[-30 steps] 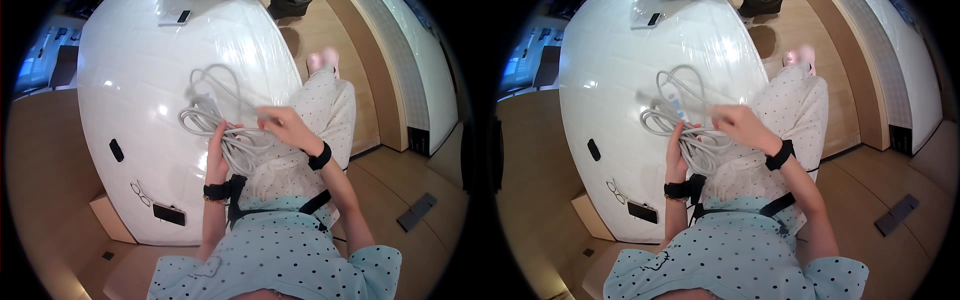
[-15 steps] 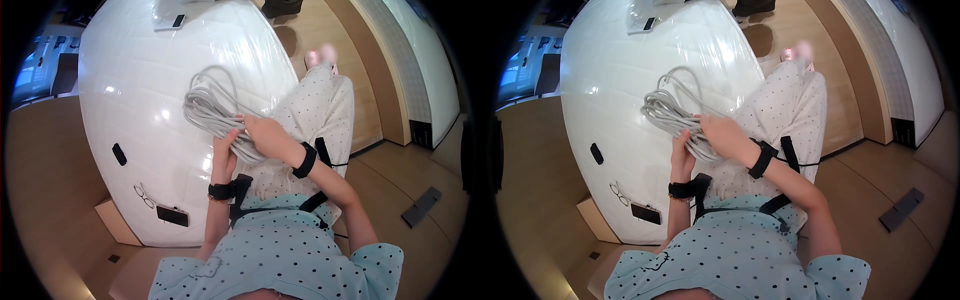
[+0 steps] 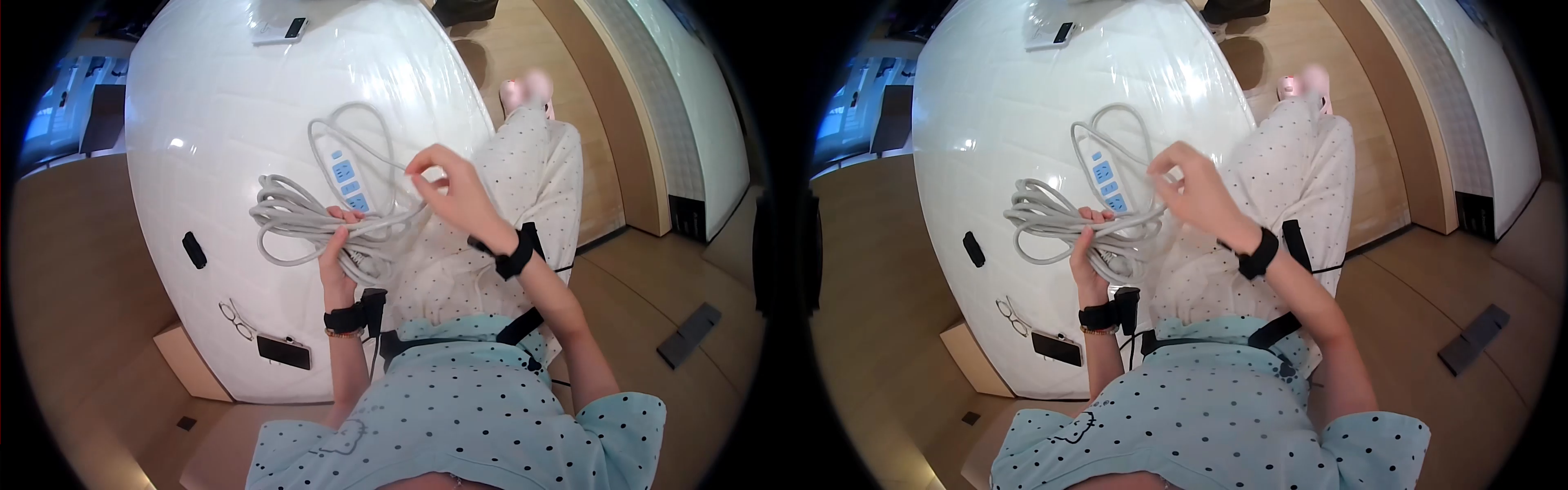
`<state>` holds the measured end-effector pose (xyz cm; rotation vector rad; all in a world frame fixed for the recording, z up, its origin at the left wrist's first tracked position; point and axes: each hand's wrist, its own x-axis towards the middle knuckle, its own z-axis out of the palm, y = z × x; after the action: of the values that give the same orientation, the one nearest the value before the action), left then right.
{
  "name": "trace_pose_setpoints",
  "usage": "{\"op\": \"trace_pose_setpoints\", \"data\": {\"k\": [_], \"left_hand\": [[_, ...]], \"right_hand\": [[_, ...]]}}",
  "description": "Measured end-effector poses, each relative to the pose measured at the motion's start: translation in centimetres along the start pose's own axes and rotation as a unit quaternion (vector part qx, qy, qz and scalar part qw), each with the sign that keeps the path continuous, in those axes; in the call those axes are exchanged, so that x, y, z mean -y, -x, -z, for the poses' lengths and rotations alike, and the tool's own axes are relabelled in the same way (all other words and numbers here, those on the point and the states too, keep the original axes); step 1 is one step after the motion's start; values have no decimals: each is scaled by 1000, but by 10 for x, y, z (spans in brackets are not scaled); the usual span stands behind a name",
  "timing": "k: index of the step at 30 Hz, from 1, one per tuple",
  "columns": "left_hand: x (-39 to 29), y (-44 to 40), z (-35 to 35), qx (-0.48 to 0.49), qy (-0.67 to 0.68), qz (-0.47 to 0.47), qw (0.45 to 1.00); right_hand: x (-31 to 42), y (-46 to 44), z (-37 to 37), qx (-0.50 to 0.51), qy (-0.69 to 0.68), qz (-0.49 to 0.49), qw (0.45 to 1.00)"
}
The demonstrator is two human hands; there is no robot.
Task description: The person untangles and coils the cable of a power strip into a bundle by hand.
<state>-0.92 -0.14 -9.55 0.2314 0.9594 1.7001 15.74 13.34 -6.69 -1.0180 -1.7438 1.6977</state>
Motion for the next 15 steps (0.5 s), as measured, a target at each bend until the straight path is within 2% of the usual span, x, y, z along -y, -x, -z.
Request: {"op": "trace_pose_setpoints", "data": {"k": [1,4,7,8,10,14,15], "left_hand": [[1,2,9,6,5,8,1000],[1,10,21,46,11,11,999],[2,15,27,86,-21,13,996],[2,17,28,102,-27,14,994],[3,21,21,75,-28,34,996],[2,28,22,-6,-71,81,994],[2,28,23,1,-101,82,992]], "right_hand": [[-6,-9,2,-23,16,-16,999],[-52,-32,-10,-20,206,59,977],[-46,-57,-27,130,195,-58,970],[-44,-60,-40,124,235,-44,963],[-41,-63,-68,110,313,-13,943],[-41,-60,-92,175,401,-52,898],[-47,-58,-98,177,415,-49,891]]}}
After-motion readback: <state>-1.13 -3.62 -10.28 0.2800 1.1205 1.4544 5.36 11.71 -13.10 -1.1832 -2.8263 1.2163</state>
